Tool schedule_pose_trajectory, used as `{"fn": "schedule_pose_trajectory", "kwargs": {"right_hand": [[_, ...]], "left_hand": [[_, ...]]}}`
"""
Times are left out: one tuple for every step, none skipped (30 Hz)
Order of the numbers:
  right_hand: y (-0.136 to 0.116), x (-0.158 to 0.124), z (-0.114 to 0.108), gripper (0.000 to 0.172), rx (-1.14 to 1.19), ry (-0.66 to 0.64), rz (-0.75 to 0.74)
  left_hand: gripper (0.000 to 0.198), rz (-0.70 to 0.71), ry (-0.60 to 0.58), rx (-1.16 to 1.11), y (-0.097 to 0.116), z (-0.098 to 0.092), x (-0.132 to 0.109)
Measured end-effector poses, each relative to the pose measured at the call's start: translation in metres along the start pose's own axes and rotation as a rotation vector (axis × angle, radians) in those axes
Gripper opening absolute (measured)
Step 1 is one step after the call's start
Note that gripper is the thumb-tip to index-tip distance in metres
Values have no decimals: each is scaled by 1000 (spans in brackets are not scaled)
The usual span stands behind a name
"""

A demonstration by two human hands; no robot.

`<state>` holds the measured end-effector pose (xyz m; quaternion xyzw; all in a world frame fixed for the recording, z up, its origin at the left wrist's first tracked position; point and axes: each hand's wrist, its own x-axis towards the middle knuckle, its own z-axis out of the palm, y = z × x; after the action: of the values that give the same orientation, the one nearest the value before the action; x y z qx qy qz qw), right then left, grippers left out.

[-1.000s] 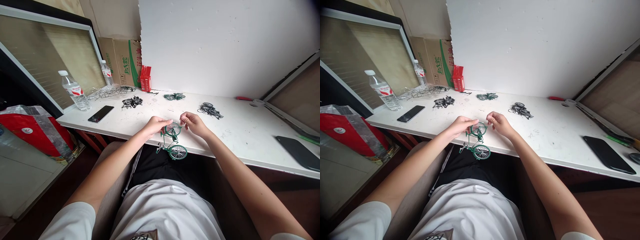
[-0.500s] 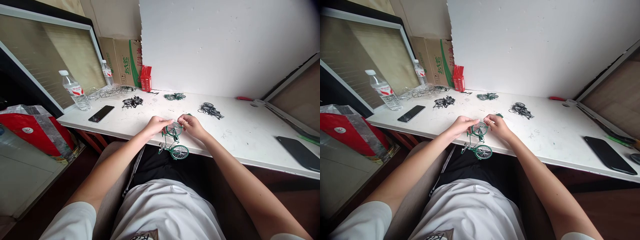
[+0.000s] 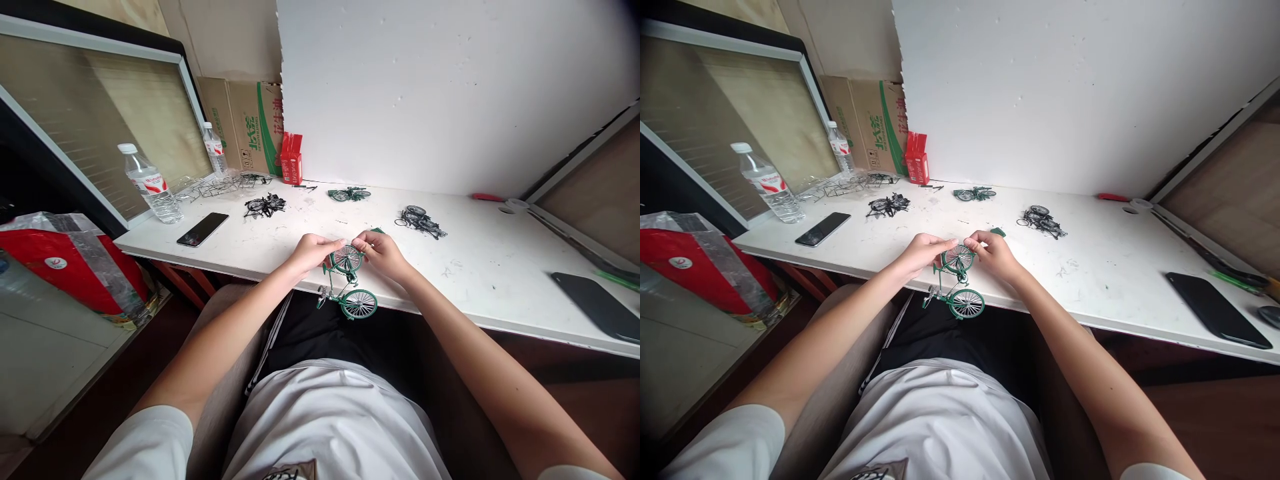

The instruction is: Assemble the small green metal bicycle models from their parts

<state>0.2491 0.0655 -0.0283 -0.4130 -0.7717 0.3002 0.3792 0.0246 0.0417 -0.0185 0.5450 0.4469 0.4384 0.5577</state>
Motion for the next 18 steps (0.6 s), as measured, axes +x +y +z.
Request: {"fn": "schedule_pose_trajectory", "kwargs": {"right_hand": [[0, 0, 0, 51, -8, 1, -6], [-1, 0, 0, 50, -14, 5, -13], [-1, 0, 0, 50, -19, 9, -20], [-2, 0, 0, 50, -24, 13, -28], [-4, 0, 0, 50, -26, 16, -35], [-5, 0, -1, 51, -25, 17, -40], [-7, 0, -1, 53, -21, 15, -40], [-8, 1, -2, 54, -15, 9, -34], [-10, 1, -3, 55, -8, 2, -25], [-12, 0, -4, 56, -2, -4, -14], [-14, 0, -5, 57, 4, -9, -3], [-15, 0, -5, 57, 9, -11, 7], [-15, 1, -6, 56, 14, -10, 14], [-15, 1, -6, 56, 22, -5, 19], [-15, 1, -7, 55, 36, 2, 24], [-13, 2, -7, 55, 58, 12, 34], [-12, 3, -8, 55, 87, 25, 47], [-11, 3, -8, 55, 123, 40, 65]], "left_hand": [[42, 1, 2, 2, -1, 0, 0], [43, 3, 4, 6, -1, 0, 1], [43, 5, 6, 12, -2, -1, 1], [44, 7, 7, 19, -3, -1, 2], [44, 9, 9, 28, -4, -1, 2], [45, 12, 10, 37, -5, -2, 2], [45, 14, 12, 47, -5, -2, 3], [45, 16, 12, 55, -6, -2, 3], [45, 19, 11, 61, -6, -1, 3], [45, 20, 9, 63, -6, -1, 2], [45, 20, 3, 61, -6, -1, 2], [45, 20, -3, 55, -6, 0, 2], [45, 21, -8, 49, -5, 0, 2], [45, 22, -12, 44, -5, 1, 3], [44, 26, -15, 39, -4, 1, 4], [44, 31, -17, 34, -3, 2, 6], [43, 36, -21, 29, -2, 3, 8], [43, 38, -24, 23, -1, 4, 10]]}}
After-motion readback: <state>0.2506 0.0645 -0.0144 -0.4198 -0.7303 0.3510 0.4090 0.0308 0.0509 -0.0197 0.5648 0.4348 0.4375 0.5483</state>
